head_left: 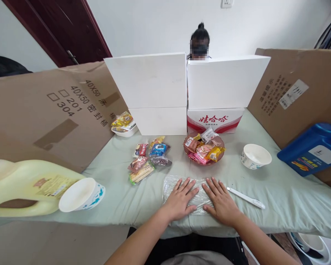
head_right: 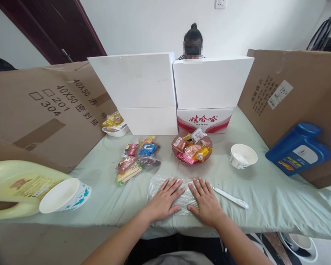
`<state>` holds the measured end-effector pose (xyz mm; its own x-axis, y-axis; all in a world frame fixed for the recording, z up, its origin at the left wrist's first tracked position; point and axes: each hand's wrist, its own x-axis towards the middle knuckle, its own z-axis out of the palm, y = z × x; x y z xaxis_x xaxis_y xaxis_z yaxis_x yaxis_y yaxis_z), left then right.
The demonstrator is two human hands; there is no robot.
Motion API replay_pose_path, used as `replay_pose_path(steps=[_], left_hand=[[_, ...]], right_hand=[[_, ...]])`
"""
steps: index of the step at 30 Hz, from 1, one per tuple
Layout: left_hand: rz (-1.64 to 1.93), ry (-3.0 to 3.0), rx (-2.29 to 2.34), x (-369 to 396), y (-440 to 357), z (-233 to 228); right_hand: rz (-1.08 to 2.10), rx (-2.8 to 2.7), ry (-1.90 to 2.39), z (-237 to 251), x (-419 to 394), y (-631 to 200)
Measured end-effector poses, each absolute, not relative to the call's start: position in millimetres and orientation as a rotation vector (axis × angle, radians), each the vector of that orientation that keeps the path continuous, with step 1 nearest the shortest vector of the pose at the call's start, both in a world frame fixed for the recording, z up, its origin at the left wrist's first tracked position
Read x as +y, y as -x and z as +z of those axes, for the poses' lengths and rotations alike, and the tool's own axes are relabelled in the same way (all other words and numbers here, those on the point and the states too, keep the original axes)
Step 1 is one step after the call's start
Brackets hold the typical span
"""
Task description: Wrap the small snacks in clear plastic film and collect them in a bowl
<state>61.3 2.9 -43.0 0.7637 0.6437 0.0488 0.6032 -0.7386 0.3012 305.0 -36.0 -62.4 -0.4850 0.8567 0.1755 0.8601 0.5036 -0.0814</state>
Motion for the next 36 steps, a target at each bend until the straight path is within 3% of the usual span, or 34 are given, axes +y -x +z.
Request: replay_pose_path(steps=[7, 12, 22, 29, 36], left_hand=[[0.401, -2.677, 1.226, -7.8, 5.7, -36.5], [0.488, -2.706, 1.018, -36.2, 41.5, -37.7], [0.553, -2.639, 1.019, -47.5, 31.7, -34.3], [0.693, -2.48, 1.009, -43.5, 28.1, -27.6], [0.779, -2.202, 1.522, -20.3, 11.2, -36.5]], right_hand=[[0.053, -2.482, 1.432, -38.5, -59.5, -328.5], [0.179, -2.471, 1.311, -42.3, -95.5, -344.5], [0.378, -2.254, 1.247, -37.8, -108.8, -345.3], [0.477, -2.031, 1.455, -46.3, -103.1, -350.0], [0.296, -1.831, 1.701, -62.8, -83.0, -341.6]])
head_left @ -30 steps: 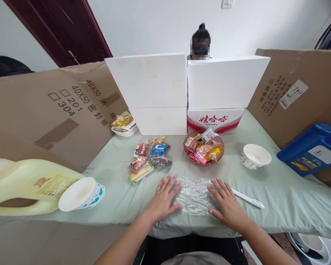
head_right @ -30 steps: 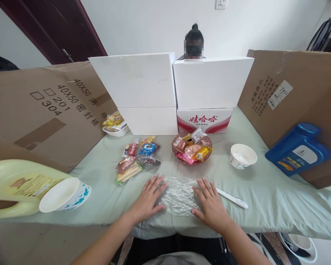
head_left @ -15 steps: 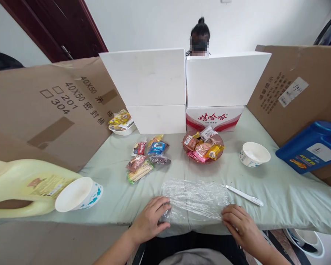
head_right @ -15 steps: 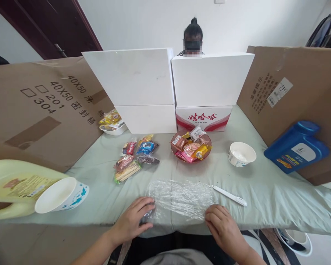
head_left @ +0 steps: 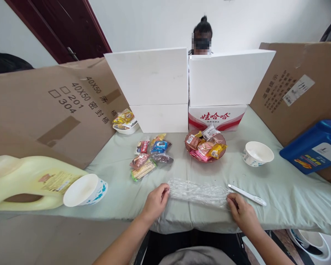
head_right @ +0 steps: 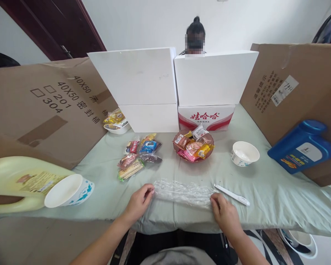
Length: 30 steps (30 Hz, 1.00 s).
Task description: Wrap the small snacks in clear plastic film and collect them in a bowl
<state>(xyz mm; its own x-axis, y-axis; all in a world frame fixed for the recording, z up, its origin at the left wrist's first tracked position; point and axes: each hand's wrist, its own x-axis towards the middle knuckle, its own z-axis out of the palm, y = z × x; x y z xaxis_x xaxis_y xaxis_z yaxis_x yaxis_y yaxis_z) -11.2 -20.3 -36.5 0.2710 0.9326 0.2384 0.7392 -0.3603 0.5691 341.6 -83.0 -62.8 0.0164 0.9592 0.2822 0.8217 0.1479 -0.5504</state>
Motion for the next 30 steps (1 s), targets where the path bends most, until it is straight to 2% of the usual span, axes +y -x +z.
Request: replay_pose_path(steps=[3, 8, 14, 18, 21, 23, 26, 28, 30], left_hand=[[0.7, -2.218, 1.732, -6.6, -2.3, -40.6], [0.356, -2.429, 1.901, 6.3, -19.1, -43.6], [0.244, -2.531, 1.893, 16.4, -26.6, -44.8], [0.285, -2.591, 1.89, 17.5, -27.7, -32.8], [0.558, -2.69, 1.766, 8.8, -40.4, -23.4], [0.672, -2.773, 1.515, -1.8, -56.6, -24.6], [0.536, -2.866, 1.146, -19.5, -75.8, -41.0], [0.424, -2.876, 1.111, -26.9, -72.9, -57.1], [0.384, -2.83, 1.266, -28.5, -54.6, -71.5]], right_hand=[[0.111, -1.829, 1.794, -67.5, -73.8, -338.4], [-0.155, -1.93, 1.909, -73.4, -66.6, -334.2], [-0.187, -1.991, 2.049, -73.5, -64.1, -332.7], [-0.271, -2.002, 2.022, -56.3, -63.4, -334.5], [-0.397, -1.968, 1.797, -38.8, -64.7, -323.0], [-0.356, -2.083, 1.63, -32.2, -65.6, -306.0], [-0.174, -2.423, 1.414, -35.6, -65.3, -281.5], [-0.076, -2.551, 1.396, -44.1, -65.9, -277.9], [-0.047, -2.547, 1.485, -52.7, -70.0, -287.3]])
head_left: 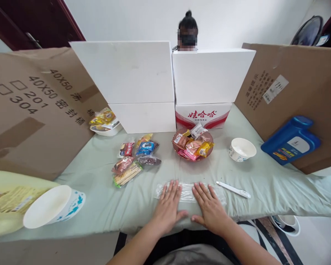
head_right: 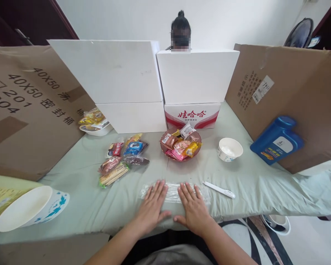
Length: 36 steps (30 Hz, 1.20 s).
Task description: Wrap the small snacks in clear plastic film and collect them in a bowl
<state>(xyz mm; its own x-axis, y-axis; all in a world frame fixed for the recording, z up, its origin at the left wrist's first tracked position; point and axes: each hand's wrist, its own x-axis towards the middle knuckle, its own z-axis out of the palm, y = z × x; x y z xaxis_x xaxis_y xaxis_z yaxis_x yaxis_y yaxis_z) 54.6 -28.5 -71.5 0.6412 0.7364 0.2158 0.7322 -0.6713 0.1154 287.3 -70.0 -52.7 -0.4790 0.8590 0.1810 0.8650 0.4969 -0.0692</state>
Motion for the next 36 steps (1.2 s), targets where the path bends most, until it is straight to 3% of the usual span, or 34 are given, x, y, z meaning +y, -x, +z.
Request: replay_pose_path(steps=[6, 11, 18, 22, 25, 29, 36], left_hand=[[0.458, -2.756, 1.626, -29.5, 2.2, -76.0], [0.52, -2.643, 1.525, -57.5, -48.5, -51.5], [0.456, -2.616, 1.141, -67.3, -109.4, -42.8], [0.452, -2.639, 0.828, -66.2, -97.6, -42.0], [0.459, -2.604, 0.612, -67.2, -89.8, -40.7], [0.481, -2.461, 0.591, -66.2, -88.1, -45.6], [0.658, -2.267, 0.674, -62.6, -87.7, -59.4]], right_hand=[[-0.243, -2.403, 1.607, -67.3, -103.4, -332.8], [-0.324, -2.314, 1.601, -68.2, -134.9, -339.2], [-0.068, -2.444, 1.169, -19.8, -150.2, -340.9], [0.39, -2.522, 0.948, 13.9, -143.2, -334.1], [0.751, -2.463, 1.07, 31.5, -129.5, -330.3], [0.984, -2.261, 1.333, 30.4, -88.2, -326.5], [0.834, -1.92, 1.752, -19.5, -2.2, -307.0]])
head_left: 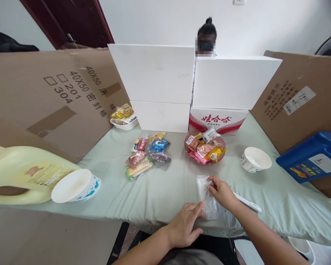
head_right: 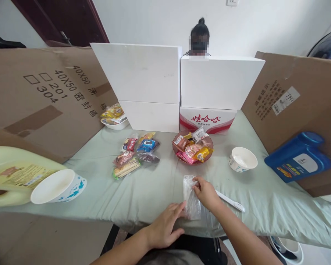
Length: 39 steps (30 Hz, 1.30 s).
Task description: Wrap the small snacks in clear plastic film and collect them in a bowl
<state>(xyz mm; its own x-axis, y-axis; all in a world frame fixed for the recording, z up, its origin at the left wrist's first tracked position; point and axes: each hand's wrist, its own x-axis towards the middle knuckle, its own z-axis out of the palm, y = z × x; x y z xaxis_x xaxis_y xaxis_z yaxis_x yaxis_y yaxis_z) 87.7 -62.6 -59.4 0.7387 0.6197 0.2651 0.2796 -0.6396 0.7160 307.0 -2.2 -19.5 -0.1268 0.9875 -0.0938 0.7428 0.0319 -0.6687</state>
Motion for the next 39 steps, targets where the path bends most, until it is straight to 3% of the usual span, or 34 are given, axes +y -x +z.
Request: replay_pose_path(steps=[17, 32, 39], left_hand=[[0.555, -2.331, 0.786, -62.5, -95.6, -43.9], [0.715, -2.184, 0.969, -67.9, -96.0, -57.4], [0.882, -2.249, 1.104, -60.8, -100.7, -40.1]], right_hand=[[0.225, -2.0, 2.015, -45.7, 7.0, -274.2], [0.137, -2.076, 2.223, -35.1, 27.8, -258.1], [0.089, -2.094, 2.26, -37.5, 30.1, -252.0]])
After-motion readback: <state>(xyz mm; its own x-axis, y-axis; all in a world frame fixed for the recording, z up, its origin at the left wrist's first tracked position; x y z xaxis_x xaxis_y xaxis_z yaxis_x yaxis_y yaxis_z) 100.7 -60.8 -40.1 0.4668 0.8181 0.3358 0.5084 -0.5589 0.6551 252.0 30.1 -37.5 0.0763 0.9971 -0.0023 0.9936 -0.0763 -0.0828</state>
